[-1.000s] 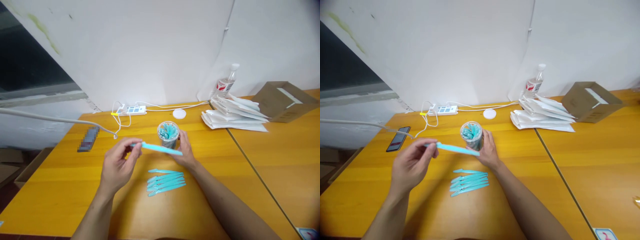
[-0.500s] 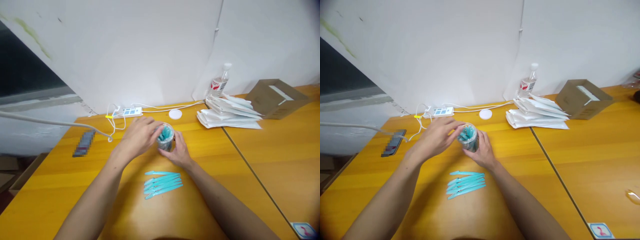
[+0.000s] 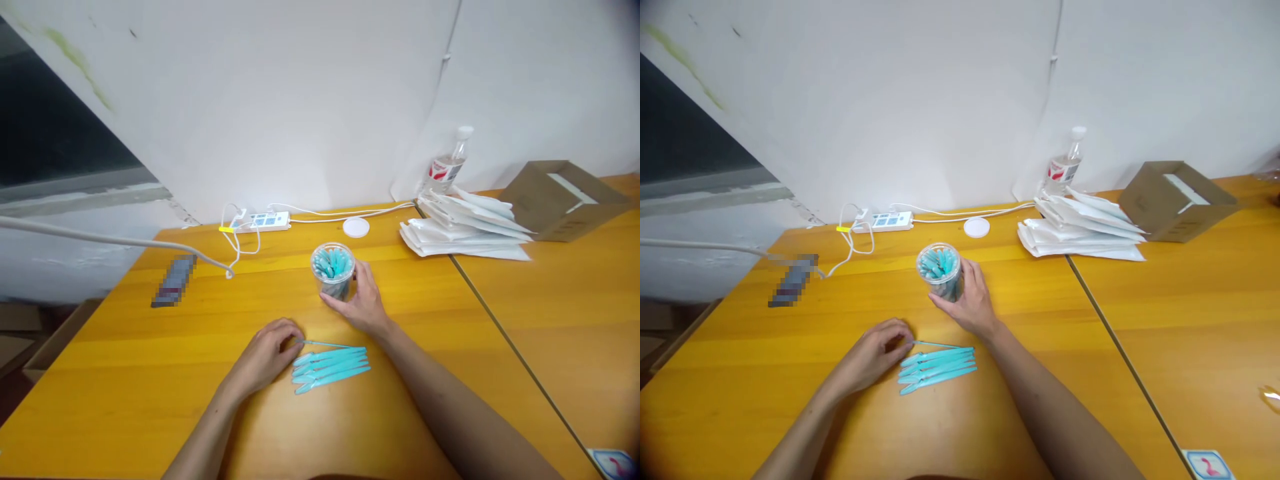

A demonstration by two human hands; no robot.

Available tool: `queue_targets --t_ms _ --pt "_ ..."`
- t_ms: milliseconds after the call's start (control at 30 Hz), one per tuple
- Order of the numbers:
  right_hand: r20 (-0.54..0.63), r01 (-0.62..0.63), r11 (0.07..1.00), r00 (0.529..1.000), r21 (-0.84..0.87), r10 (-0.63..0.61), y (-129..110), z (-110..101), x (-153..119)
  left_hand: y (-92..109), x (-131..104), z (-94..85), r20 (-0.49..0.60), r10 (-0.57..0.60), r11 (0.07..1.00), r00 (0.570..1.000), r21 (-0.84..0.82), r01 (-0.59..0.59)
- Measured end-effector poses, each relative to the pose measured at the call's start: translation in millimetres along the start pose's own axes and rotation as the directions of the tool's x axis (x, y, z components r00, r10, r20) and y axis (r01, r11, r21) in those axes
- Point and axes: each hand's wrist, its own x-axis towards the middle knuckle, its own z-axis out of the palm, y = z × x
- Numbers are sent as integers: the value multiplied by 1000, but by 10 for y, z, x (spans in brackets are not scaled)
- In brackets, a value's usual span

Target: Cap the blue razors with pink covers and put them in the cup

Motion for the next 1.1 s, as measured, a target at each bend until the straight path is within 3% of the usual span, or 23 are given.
queue_targets --t_ms 67,133,167,233,300,333,367,400,467,567,667,733,800,833,900,967,1000,1067,1100 --pt "1 -2 1000 1000 4 2 -5 -5 0 52 -27 -40 -100 11 997 995 -74 -19" --pt "6 -7 1000 1000 14 7 -5 -6 0 205 -59 -123 -332 22 988 943 -138 -71" --pt "13 -9 1000 1000 20 9 -3 -5 0 320 -66 -180 -482 19 983 876 -153 -106" --pt "22 -9 1000 1000 28 8 5 1 -1 602 -48 -324 -748 15 980 664 -122 -160" --pt "17 -7 1000 1000 26 7 15 9 -3 897 18 -512 -863 127 980 488 34 -195" --pt "15 -9 1000 1000 24 9 18 13 -3 1027 63 -621 -861 221 971 458 150 -186" --pt "12 -11 1000 1000 21 11 20 15 -3 1138 110 -735 -823 327 945 465 286 -159" --pt "13 -12 1000 1000 19 12 20 16 -2 1226 156 -849 -760 418 903 498 408 -135" --pt "20 -10 1000 1000 21 9 16 14 1 1338 248 -1046 -597 532 797 601 593 -116" --pt "25 0 1000 1000 25 -1 9 9 9 1389 420 -1170 -361 546 692 756 703 -165" --pt "25 8 999 1000 35 -9 7 7 15 1349 669 -1060 -171 474 663 864 715 -223" --pt "19 9 999 1000 42 -10 5 7 17 1280 816 -935 -61 438 666 897 692 -278" --pt "22 10 999 1000 45 -11 2 6 19 1179 866 -839 -8 439 704 899 624 -338" --pt "26 11 999 1000 46 -12 -1 7 20 1116 839 -808 -32 445 744 895 570 -349" --pt "31 18 999 999 45 -19 -5 8 21 964 686 -761 -183 425 846 886 430 -317" --pt "25 25 999 999 36 -26 -4 12 21 781 444 -691 -306 320 933 897 267 -242" --pt "20 25 999 999 30 -25 -2 14 20 683 312 -633 -282 257 959 925 197 -206" --pt "12 19 1000 1000 18 -19 5 18 16 492 71 -465 -86 122 988 989 102 -113" --pt "13 16 1000 1000 14 -16 10 19 14 405 -26 -363 -3 67 994 998 83 -67"
